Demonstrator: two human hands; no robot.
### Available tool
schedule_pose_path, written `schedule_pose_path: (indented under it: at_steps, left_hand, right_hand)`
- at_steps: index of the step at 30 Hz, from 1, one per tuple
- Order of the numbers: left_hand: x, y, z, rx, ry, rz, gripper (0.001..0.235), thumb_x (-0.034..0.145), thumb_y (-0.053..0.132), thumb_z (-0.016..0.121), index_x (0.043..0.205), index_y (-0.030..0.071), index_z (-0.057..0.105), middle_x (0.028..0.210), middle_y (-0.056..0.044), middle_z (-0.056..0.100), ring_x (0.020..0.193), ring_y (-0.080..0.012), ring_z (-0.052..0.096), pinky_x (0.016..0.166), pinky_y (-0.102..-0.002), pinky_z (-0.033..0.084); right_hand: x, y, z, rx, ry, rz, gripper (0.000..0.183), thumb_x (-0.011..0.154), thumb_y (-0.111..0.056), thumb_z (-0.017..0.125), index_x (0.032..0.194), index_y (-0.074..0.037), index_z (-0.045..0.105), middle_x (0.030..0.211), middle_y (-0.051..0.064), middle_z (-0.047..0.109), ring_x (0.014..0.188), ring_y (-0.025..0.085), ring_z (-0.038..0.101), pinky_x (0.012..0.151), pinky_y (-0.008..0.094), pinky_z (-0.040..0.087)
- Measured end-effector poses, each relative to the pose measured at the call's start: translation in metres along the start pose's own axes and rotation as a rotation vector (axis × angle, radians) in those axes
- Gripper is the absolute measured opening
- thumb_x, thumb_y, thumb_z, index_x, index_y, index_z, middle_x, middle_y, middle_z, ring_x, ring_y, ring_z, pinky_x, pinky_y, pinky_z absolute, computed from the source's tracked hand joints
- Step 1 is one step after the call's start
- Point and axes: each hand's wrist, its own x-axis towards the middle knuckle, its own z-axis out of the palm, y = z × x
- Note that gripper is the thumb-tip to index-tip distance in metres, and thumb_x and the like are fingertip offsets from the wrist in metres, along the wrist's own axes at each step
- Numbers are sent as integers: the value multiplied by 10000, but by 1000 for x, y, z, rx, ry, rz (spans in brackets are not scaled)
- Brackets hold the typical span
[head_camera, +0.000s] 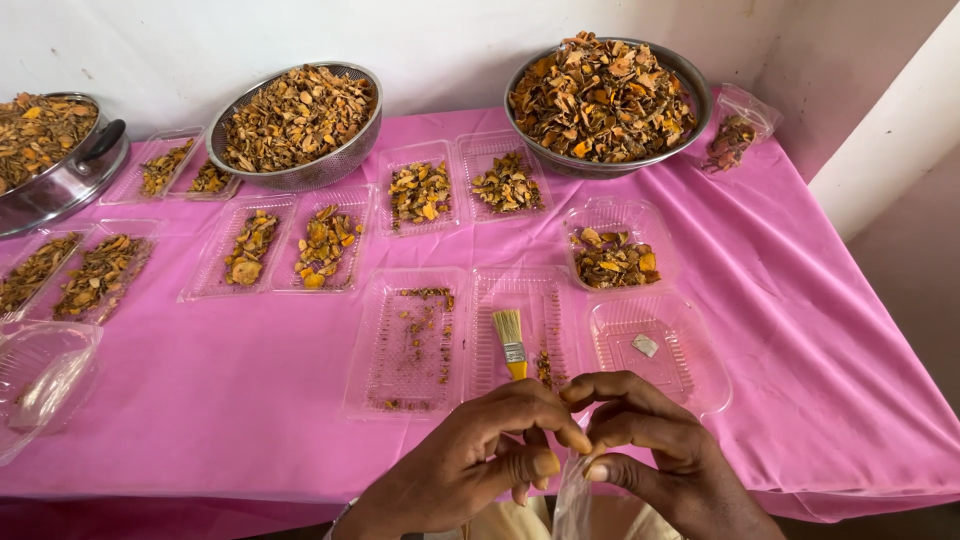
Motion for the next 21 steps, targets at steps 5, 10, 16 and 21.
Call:
schedule_pose_path:
  at_steps: [5,10,16,21]
  left_hand:
    - [1,-8,5,114,73,-14,110,980,267,678,958,164,643,1109,-29,557,1115,-141,585,947,-291,518]
    - [4,-17,7,0,54,118,150,1031,293,619,978,153,603,1023,0,583,1011,-140,582,1127,-370,425]
    - [7,-13,16,-145,73,35,144,1018,272,643,987,136,607,1211,-119,578,1053,-138,586,793,-259,458]
    - [6,-25,19,-147,91,51,158,1019,259,659,1008,102,648,958,-31,615,794,-121,586,741,-253,505]
  right_hand:
    - [-3,4,3,24,20,8,175,935,-220,712,961,-62,781,1329,153,635,1304,265,605,1047,442,516]
    - [-5,6,3,72,-11,-36,208,978,-249,665,977,-63,758,1337,175,617,1297,290,607,1071,465,519]
    - [-7,2,5,129,5,7,170,965,-239,691,996,-82,747,1327,164,621,1297,292,606,1086,467,505]
    - [-12,7,2,138,-39,5,271,959,-353,724,1056,-102,758,1352,151,576,1307,280,577,1105,484,465]
